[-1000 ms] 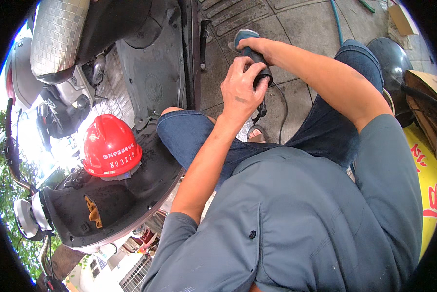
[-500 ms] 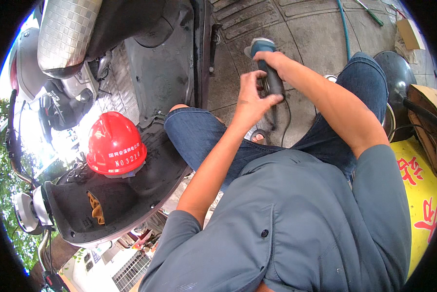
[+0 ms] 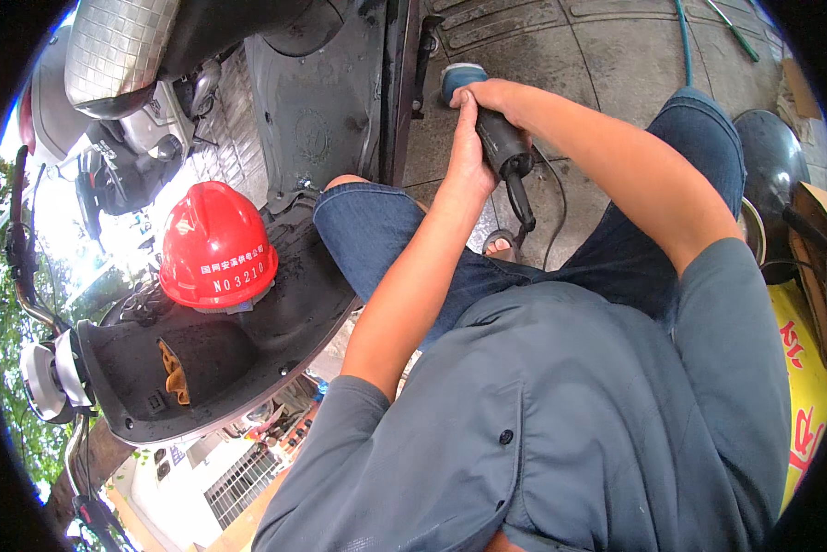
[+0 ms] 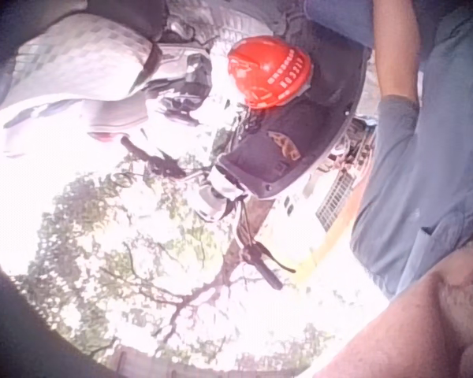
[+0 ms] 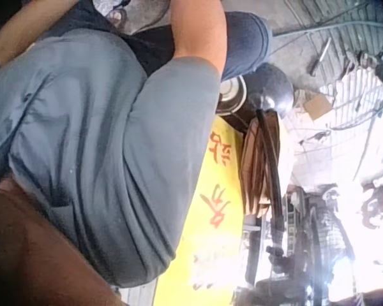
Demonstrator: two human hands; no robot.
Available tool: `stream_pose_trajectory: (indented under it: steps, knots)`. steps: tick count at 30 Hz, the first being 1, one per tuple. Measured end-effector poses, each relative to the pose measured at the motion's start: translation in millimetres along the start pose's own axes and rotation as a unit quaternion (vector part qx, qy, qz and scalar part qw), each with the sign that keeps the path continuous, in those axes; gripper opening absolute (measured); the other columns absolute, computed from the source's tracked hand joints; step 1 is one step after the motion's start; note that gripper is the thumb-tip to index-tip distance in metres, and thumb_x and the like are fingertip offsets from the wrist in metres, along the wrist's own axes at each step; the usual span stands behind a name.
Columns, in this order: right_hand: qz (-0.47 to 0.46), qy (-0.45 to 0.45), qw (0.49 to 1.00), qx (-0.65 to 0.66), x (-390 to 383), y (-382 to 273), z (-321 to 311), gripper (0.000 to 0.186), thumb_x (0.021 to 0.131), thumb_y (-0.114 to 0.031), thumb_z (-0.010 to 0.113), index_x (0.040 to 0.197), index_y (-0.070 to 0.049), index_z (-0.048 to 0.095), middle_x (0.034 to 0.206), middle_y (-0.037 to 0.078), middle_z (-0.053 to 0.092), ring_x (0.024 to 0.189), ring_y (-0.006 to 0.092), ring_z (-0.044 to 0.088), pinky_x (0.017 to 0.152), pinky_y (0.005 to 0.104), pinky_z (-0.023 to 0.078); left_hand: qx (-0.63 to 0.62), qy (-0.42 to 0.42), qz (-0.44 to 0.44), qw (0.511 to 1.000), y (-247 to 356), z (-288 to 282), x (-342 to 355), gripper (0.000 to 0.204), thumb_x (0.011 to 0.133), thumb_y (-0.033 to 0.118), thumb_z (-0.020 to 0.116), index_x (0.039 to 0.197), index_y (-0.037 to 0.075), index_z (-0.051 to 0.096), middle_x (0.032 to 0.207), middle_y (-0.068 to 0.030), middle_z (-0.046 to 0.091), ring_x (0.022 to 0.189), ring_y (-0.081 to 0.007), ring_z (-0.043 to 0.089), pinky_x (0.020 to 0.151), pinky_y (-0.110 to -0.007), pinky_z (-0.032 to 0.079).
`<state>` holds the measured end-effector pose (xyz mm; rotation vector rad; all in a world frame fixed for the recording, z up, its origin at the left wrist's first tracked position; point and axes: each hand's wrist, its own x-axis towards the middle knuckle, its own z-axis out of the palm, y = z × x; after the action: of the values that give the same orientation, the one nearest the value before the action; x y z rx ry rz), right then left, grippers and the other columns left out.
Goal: The person prepares an angle grinder by plugging it in, checks the water/meter area, and then sits down to grind a metal component on the underside of a scooter.
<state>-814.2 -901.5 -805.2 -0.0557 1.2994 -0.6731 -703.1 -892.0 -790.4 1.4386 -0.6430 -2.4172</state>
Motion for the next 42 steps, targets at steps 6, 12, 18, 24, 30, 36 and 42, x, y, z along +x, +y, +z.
stream_pose_trajectory:
  steps: [6, 12, 18, 24, 30, 36, 42]
  knots:
    - [-0.093, -0.048, 0.994, -0.037, 13, -3, 3, 0.039, 0.069, -0.038, 0.072, 0.092, -0.007, 0.065, 0.092, 0.015, 0.065, 0.071, 0.0299, 0.061, 0.068, 0.0457, 0.05, -0.012, 0.025, 0.028, 0.999, -5, -13, 15, 0.073, 0.084, 0.067, 0.049, 0.126, 0.008, 0.045, 0.11, -0.0114, 0.06, 0.097, -0.0269, 0.061, 0.084, -0.042, 0.052]
    - [-0.074, -0.038, 0.994, -0.072, 22, -11, 7, 0.033, 0.07, -0.037, 0.072, 0.09, -0.011, 0.068, 0.089, 0.012, 0.066, 0.073, 0.0271, 0.06, 0.068, 0.0435, 0.05, -0.043, 0.05, 0.069, 0.995, -4, -11, 17, 0.071, 0.085, 0.066, 0.048, 0.126, 0.008, 0.045, 0.112, -0.011, 0.059, 0.098, -0.0274, 0.06, 0.084, -0.042, 0.051]
    - [-0.064, -0.077, 0.992, -0.074, 44, -12, 9, 0.029, 0.073, -0.036, 0.07, 0.09, -0.012, 0.069, 0.089, 0.011, 0.066, 0.074, 0.0237, 0.06, 0.07, 0.0409, 0.051, -0.068, 0.046, 0.095, 0.992, 0, -8, 16, 0.067, 0.087, 0.064, 0.046, 0.124, 0.008, 0.046, 0.111, -0.011, 0.058, 0.097, -0.0274, 0.06, 0.082, -0.042, 0.051]
    - [-0.097, -0.088, 0.986, -0.105, 55, -16, 6, 0.026, 0.075, -0.034, 0.068, 0.082, -0.009, 0.067, 0.08, 0.01, 0.065, 0.066, 0.0235, 0.06, 0.065, 0.0404, 0.049, -0.073, 0.042, 0.118, 0.989, -3, -8, 23, 0.063, 0.089, 0.061, 0.045, 0.123, 0.008, 0.047, 0.109, -0.0106, 0.058, 0.098, -0.0277, 0.06, 0.082, -0.044, 0.051]
    - [-0.129, -0.108, 0.983, -0.069, 52, -15, 8, 0.021, 0.078, -0.031, 0.067, 0.077, -0.01, 0.067, 0.076, 0.007, 0.065, 0.064, 0.0209, 0.058, 0.064, 0.0377, 0.048, -0.098, 0.073, 0.117, 0.986, -1, -3, 18, 0.063, 0.087, 0.058, 0.053, 0.119, 0.005, 0.048, 0.104, -0.0103, 0.06, 0.092, -0.0248, 0.062, 0.08, -0.04, 0.053]
    - [-0.104, -0.103, 0.987, -0.073, 52, -14, 7, 0.02, 0.078, -0.03, 0.067, 0.076, -0.011, 0.067, 0.074, 0.006, 0.064, 0.063, 0.0194, 0.058, 0.063, 0.0376, 0.048, -0.082, 0.069, 0.114, 0.988, 1, 4, 9, 0.062, 0.088, 0.058, 0.051, 0.122, 0.006, 0.048, 0.11, -0.0106, 0.059, 0.099, -0.0269, 0.06, 0.087, -0.042, 0.05]
    - [-0.125, -0.12, 0.983, -0.068, 50, -13, 10, 0.018, 0.079, -0.03, 0.066, 0.079, -0.012, 0.067, 0.076, 0.005, 0.064, 0.064, 0.0185, 0.057, 0.063, 0.0363, 0.048, -0.07, 0.093, 0.114, 0.987, 1, 2, 6, 0.063, 0.087, 0.059, 0.052, 0.122, 0.006, 0.048, 0.11, -0.0109, 0.059, 0.099, -0.027, 0.06, 0.088, -0.042, 0.05]
